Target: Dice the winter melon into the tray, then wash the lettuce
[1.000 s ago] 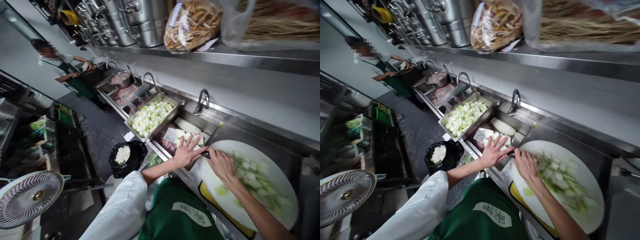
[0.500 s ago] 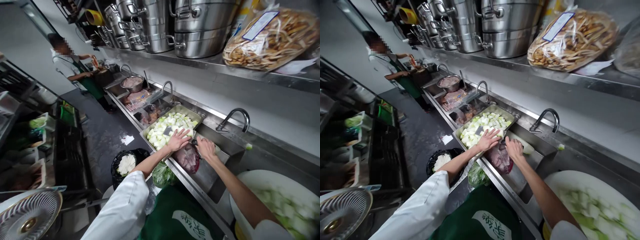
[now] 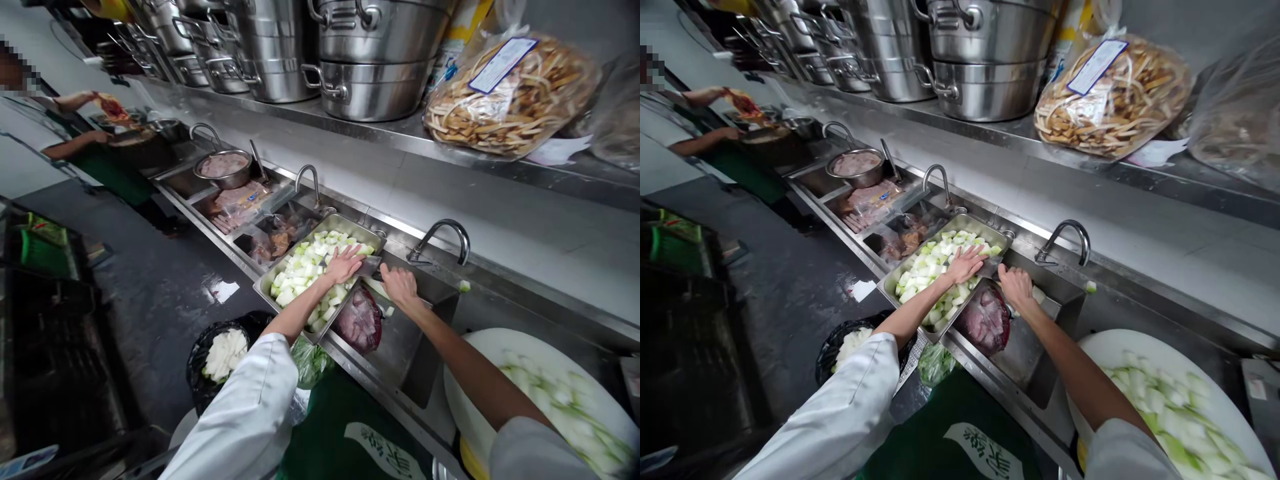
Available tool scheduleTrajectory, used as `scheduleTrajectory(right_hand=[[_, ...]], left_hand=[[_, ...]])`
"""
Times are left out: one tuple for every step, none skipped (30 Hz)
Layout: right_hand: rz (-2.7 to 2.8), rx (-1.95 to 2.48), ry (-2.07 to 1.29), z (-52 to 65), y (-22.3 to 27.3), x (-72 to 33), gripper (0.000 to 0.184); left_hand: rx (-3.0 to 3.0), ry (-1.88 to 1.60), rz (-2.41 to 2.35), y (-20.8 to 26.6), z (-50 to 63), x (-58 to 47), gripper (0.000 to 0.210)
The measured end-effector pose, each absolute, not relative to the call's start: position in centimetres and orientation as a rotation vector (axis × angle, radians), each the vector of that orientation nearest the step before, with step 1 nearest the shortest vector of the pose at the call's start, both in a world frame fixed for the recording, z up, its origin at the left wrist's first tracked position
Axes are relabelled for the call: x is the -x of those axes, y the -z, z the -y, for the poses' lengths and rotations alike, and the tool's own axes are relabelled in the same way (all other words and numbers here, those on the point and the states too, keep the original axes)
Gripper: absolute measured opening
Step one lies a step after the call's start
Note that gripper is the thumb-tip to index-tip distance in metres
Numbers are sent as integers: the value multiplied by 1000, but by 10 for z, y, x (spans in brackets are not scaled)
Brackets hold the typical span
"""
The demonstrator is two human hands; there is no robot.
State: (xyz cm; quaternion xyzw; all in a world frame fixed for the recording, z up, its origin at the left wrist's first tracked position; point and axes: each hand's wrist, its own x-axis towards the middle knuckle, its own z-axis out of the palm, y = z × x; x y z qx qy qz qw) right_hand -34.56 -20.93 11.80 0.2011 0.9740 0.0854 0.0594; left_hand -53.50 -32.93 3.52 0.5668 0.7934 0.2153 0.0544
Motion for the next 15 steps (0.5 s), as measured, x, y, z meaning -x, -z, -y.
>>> scheduleTrajectory(right_hand=[[-2951, -618, -266, 208, -118, 344, 27], [-2950, -631, -276, 205, -118, 341, 26], [-2946, -648, -290, 203, -118, 335, 26], [-2943, -666, -305, 199, -118, 328, 26], [-2941, -689, -321, 195, -117, 317, 25], [-2940, -721, -340, 191, -116, 304, 24], [-2940, -765, -365, 186, -116, 288, 23], [-2942, -814, -392, 181, -115, 269, 23], [-2943, -870, -420, 176, -114, 247, 23], [-2942, -934, -447, 172, -114, 223, 24], [-2940, -998, -468, 169, -113, 197, 24], [-2935, -1071, -478, 166, -113, 169, 25], [-2928, -1159, -481, 165, -113, 141, 25], [-2916, -1280, -480, 166, -112, 112, 26], [-2893, -1424, -465, 169, -112, 83, 26]], left_hand=[[-1683, -667, -2415, -33, 326, 543, 50], [-1648, -673, -2415, -30, 323, 550, 50], [-1617, -668, -2411, -27, 322, 558, 50], [-1589, -652, -2404, -23, 321, 565, 51], [-1562, -630, -2401, -20, 321, 572, 52], [-1531, -605, -2408, -17, 322, 579, 53], [-1500, -574, -2420, -14, 323, 585, 53], [-1472, -544, -2439, -11, 325, 591, 53], [-1448, -515, -2463, -8, 326, 597, 53], [-1428, -485, -2483, -6, 327, 603, 53], [-1413, -454, -2496, -5, 327, 608, 54], [-1404, -429, -2500, -5, 328, 613, 54], [-1391, -414, -2499, -6, 327, 617, 55], [-1375, -409, -2493, -7, 327, 620, 56], [-1356, -414, -2482, -9, 327, 622, 57]])
